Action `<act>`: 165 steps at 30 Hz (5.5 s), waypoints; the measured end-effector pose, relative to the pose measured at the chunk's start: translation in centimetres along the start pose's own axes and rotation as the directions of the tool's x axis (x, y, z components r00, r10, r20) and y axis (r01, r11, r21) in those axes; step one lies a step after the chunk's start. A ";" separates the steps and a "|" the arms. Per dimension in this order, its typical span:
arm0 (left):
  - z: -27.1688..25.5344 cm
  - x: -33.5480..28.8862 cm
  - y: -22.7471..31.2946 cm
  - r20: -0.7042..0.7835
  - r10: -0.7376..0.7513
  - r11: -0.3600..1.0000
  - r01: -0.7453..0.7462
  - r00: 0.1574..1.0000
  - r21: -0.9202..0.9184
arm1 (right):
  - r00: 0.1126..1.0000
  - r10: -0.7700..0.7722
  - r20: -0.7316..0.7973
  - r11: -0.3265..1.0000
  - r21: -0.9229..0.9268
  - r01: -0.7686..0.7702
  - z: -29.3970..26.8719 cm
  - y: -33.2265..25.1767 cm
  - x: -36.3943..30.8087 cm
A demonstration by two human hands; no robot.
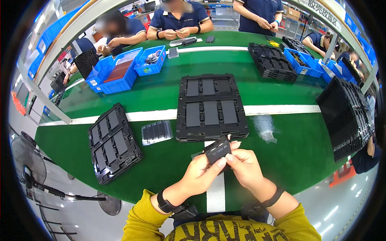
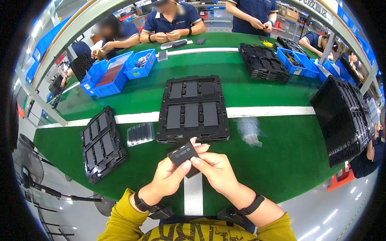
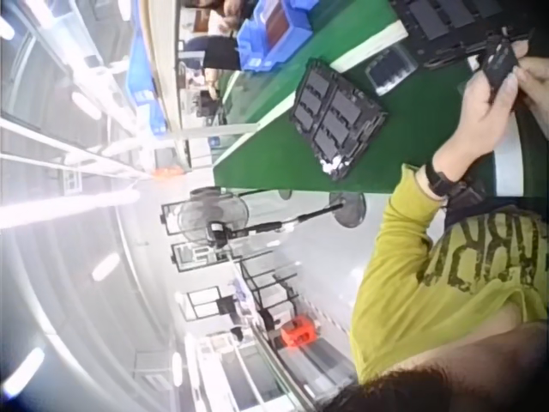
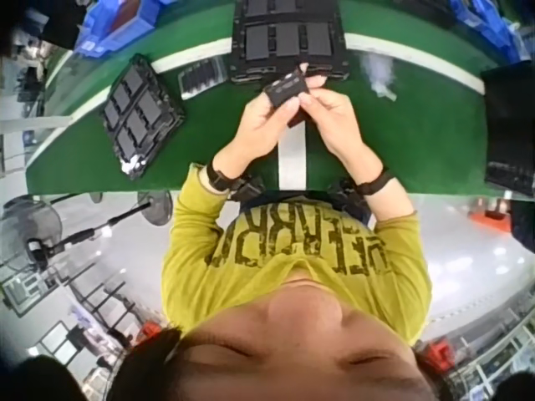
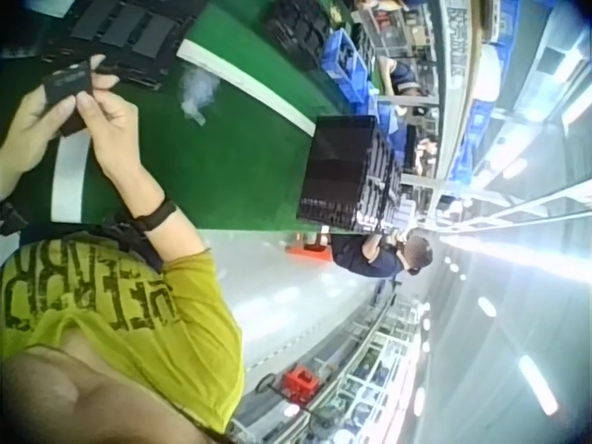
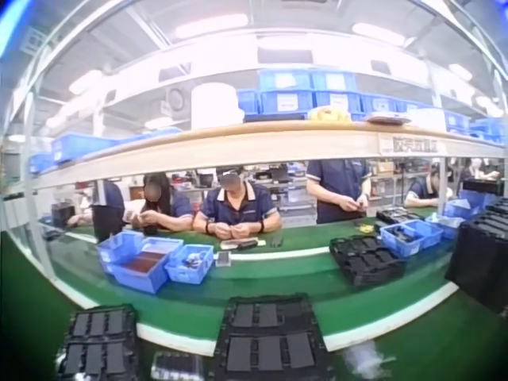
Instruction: Assembling small black plastic components on an industrial assembly line.
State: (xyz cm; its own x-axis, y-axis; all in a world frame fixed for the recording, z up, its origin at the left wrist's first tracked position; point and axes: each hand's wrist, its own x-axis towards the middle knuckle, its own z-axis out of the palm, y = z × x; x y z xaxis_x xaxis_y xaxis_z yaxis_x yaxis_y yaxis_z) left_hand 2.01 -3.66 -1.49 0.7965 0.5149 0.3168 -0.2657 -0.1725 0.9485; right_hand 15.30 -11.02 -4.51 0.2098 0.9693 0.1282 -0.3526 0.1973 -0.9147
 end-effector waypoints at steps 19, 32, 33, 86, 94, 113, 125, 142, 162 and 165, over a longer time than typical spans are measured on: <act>0.1 0.4 -1.2 0.052 0.070 0.980 -0.079 0.996 0.181 | 0.729 -0.640 0.244 0.268 -0.818 0.509 -1.4 -3.8 1.4; 0.4 0.4 -1.2 0.063 0.048 0.971 -0.061 0.997 0.230 | 0.722 -0.648 0.244 0.228 -0.841 0.490 -1.2 -3.8 1.3; 0.4 0.3 -1.2 0.053 0.025 0.968 -0.037 0.998 0.247 | 0.710 -0.658 0.252 0.214 -0.841 0.497 -1.2 -3.8 1.3; -0.1 0.2 -1.2 -0.273 -0.043 0.997 0.057 0.961 0.045 | 0.987 -0.123 0.104 0.820 -0.550 0.160 -1.9 -5.0 1.2; 0.4 0.1 -1.5 -0.345 -0.039 0.993 0.076 0.938 0.094 | 0.919 -0.391 0.056 0.695 -0.636 0.335 -1.6 -4.9 1.5; 0.3 0.1 -1.3 -0.334 -0.144 0.989 0.121 0.932 -0.088 | 0.984 -0.179 0.015 0.838 -0.522 0.160 -1.8 -4.7 0.9; 0.8 0.2 -2.3 -0.160 0.025 0.944 0.030 0.987 0.329 | 0.961 -0.263 0.088 0.793 -0.548 0.267 -0.7 -4.7 0.6; 0.5 0.4 -2.4 -0.150 0.052 0.803 0.047 0.987 0.594 | 0.915 -0.392 0.095 0.660 -0.664 0.351 -1.3 -4.8 0.5; 0.3 -0.2 -2.4 -0.031 0.037 0.967 -0.028 0.999 0.253 | 0.858 -0.442 0.262 0.624 -0.597 0.504 -0.7 -5.4 0.3; 0.3 -0.1 -2.5 -0.018 0.054 0.950 -0.046 0.998 0.309 | 0.870 -0.417 0.263 0.636 -0.599 0.486 -0.8 -5.4 0.1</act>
State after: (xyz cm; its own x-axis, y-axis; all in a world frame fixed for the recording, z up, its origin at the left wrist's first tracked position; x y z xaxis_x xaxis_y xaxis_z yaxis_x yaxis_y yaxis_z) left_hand 2.74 -3.51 -3.85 0.7713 0.5197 0.3673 -0.1212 -0.4466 0.8865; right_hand 17.96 -12.08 0.19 0.0892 0.7998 0.5936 0.4237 0.5088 -0.7494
